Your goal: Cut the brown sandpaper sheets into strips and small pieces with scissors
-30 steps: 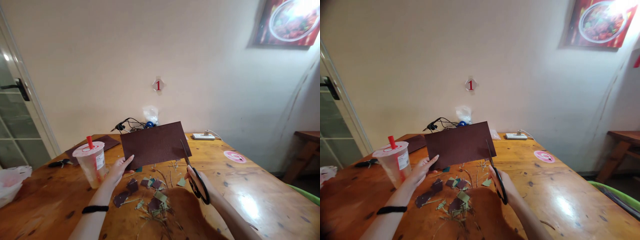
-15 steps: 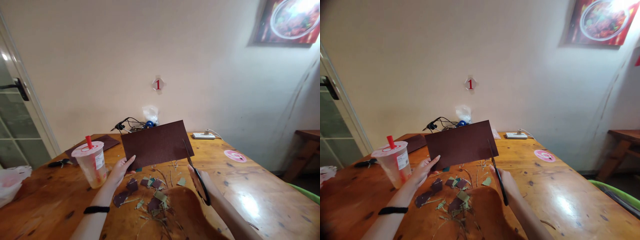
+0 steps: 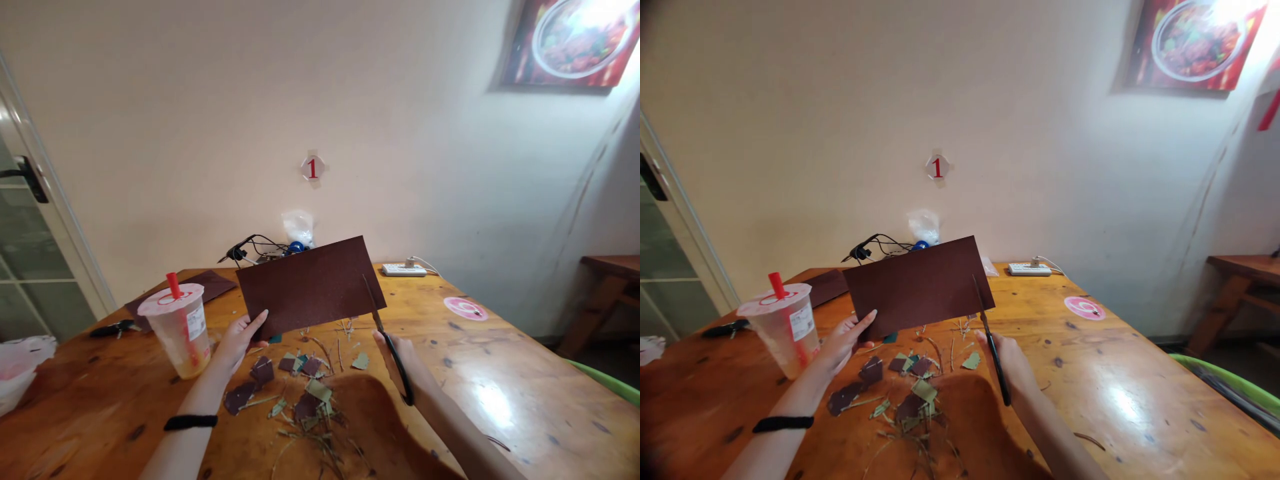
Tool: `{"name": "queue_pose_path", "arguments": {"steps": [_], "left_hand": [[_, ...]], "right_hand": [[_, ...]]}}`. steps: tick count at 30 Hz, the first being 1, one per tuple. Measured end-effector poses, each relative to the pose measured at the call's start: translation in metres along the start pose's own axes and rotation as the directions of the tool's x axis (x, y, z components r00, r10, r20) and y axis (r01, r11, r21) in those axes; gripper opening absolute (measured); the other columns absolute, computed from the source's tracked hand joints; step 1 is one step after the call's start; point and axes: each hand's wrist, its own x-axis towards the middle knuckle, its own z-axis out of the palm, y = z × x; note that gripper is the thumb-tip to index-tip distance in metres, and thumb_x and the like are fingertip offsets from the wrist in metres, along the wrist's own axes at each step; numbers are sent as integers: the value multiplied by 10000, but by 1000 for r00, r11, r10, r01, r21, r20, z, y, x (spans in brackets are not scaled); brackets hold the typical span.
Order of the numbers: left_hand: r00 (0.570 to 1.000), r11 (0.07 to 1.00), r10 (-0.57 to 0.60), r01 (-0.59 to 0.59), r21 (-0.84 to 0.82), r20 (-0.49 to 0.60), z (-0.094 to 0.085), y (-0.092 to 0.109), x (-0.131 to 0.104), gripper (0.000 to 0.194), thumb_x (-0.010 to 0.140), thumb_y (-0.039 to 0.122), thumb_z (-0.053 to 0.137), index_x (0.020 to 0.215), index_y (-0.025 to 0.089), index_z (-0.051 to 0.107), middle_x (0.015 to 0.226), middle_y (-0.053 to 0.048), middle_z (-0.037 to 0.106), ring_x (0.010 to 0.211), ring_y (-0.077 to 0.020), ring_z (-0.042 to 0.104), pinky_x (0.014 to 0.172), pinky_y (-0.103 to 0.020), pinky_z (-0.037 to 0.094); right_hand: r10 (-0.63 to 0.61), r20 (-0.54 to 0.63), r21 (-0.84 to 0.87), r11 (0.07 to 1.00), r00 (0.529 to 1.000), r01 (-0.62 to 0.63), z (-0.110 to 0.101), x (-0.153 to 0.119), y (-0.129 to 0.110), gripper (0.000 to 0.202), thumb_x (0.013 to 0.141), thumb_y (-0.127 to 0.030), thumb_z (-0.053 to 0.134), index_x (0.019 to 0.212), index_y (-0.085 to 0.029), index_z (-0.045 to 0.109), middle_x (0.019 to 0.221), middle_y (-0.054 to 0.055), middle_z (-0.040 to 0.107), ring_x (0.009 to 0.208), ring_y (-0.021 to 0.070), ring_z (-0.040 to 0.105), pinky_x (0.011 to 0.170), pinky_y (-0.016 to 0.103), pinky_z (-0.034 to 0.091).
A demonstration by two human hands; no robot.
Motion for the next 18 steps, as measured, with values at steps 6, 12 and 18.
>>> {"name": "queue_pose_path", "arguments": {"steps": [6,12,18], "left_hand": [[1000,1000,11,-11,-1,-8,-1,0,2,456,479,493,865,746,162,699,737,-39,730,591,-158,615,419,-212,474],[1000,1000,-10,10,-12,-6,-1,-3,4,446,485,470,876,760,162,706,748,-30,738,592,-144,614,411,-199,483],[1000,1000,-16,16,-26,-14,-3,-4,4,460,445,488,890,702,162,691,662,1,706,559,-130,591,405,-196,486]], "right_hand": [[-11,0,36,999,1000,11,1,2,-1,560,785,-726,419,564,-212,418,543,-9,374,558,133,302,532,266,329],[54,52,81,995,997,-58,6,4,10,620,785,-784,352,550,-213,404,481,-33,312,443,110,313,439,246,270],[75,123,142,986,990,-93,7,4,14,666,765,-801,347,653,-175,541,516,-41,316,424,107,346,408,233,291]]}}
